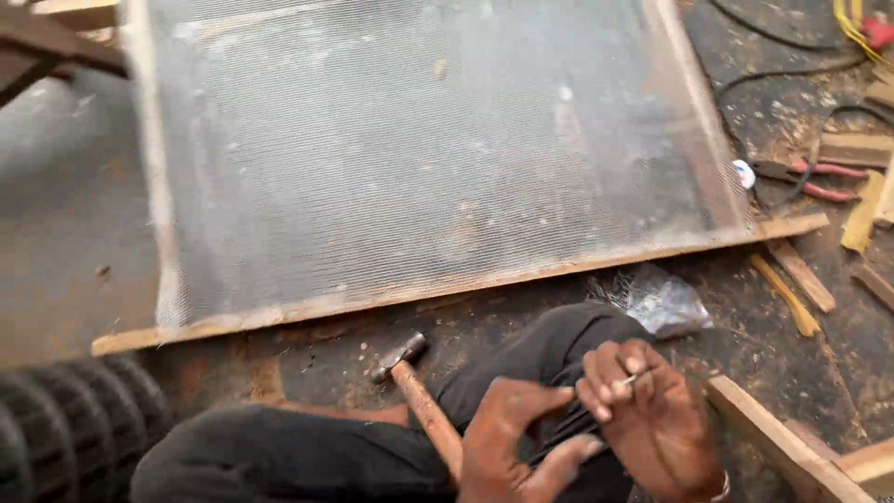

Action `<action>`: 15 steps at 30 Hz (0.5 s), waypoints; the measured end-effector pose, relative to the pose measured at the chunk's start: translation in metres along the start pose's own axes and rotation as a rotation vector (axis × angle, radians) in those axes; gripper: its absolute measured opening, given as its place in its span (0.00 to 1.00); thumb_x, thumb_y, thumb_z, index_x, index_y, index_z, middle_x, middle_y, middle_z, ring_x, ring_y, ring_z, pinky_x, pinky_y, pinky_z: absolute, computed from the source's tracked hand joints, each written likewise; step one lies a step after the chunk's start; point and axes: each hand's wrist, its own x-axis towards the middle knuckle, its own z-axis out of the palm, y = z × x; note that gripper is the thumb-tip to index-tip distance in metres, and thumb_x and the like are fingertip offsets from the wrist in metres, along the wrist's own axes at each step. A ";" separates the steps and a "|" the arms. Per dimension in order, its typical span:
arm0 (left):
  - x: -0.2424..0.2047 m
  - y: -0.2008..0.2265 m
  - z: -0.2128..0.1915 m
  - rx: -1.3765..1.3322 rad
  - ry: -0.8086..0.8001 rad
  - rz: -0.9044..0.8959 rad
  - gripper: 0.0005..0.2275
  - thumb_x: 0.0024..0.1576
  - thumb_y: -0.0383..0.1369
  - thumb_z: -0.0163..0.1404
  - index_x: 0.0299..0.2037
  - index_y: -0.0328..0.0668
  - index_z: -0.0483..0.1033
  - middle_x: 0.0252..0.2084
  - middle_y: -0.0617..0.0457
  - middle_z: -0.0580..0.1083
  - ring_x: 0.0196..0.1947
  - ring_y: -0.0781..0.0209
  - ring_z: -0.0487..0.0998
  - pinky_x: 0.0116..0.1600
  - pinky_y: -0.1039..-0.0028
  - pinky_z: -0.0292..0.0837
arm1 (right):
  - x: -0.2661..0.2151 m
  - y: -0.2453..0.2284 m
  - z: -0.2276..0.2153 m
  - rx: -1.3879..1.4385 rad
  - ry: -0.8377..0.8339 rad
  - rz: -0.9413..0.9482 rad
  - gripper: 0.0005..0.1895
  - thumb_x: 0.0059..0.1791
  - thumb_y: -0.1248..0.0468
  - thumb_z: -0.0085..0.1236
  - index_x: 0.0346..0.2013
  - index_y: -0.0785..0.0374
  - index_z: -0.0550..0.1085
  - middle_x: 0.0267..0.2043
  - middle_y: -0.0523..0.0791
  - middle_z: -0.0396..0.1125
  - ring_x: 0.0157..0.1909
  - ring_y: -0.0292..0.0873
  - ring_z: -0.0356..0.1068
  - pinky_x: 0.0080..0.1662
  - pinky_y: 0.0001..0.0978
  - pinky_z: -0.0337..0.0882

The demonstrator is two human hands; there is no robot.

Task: Attaching wire mesh to a wooden frame using a hammer and small nails while sitting on a workshop floor.

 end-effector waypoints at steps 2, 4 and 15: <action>0.009 0.026 -0.006 -0.058 0.112 -0.017 0.20 0.52 0.31 0.68 0.53 0.40 0.78 0.42 0.47 0.75 0.38 0.61 0.78 0.42 0.71 0.75 | -0.010 0.020 0.014 0.079 -0.077 0.099 0.10 0.57 0.64 0.57 0.43 0.66 0.66 0.39 0.47 0.59 0.44 0.44 0.59 0.47 0.37 0.65; -0.001 0.029 -0.015 -0.092 0.133 0.054 0.13 0.59 0.31 0.66 0.51 0.42 0.79 0.44 0.48 0.72 0.44 0.61 0.78 0.47 0.69 0.82 | -0.020 0.039 0.013 0.116 -0.021 0.201 0.09 0.58 0.63 0.55 0.42 0.65 0.66 0.39 0.46 0.58 0.43 0.42 0.57 0.46 0.37 0.64; -0.077 0.080 -0.128 -0.090 0.428 0.200 0.04 0.61 0.24 0.57 0.38 0.38 0.75 0.43 0.47 0.70 0.36 0.64 0.69 0.48 0.71 0.66 | -0.024 0.087 0.034 -0.258 -0.478 0.340 0.10 0.56 0.71 0.59 0.49 0.74 0.73 0.36 0.54 0.69 0.43 0.48 0.65 0.45 0.45 0.68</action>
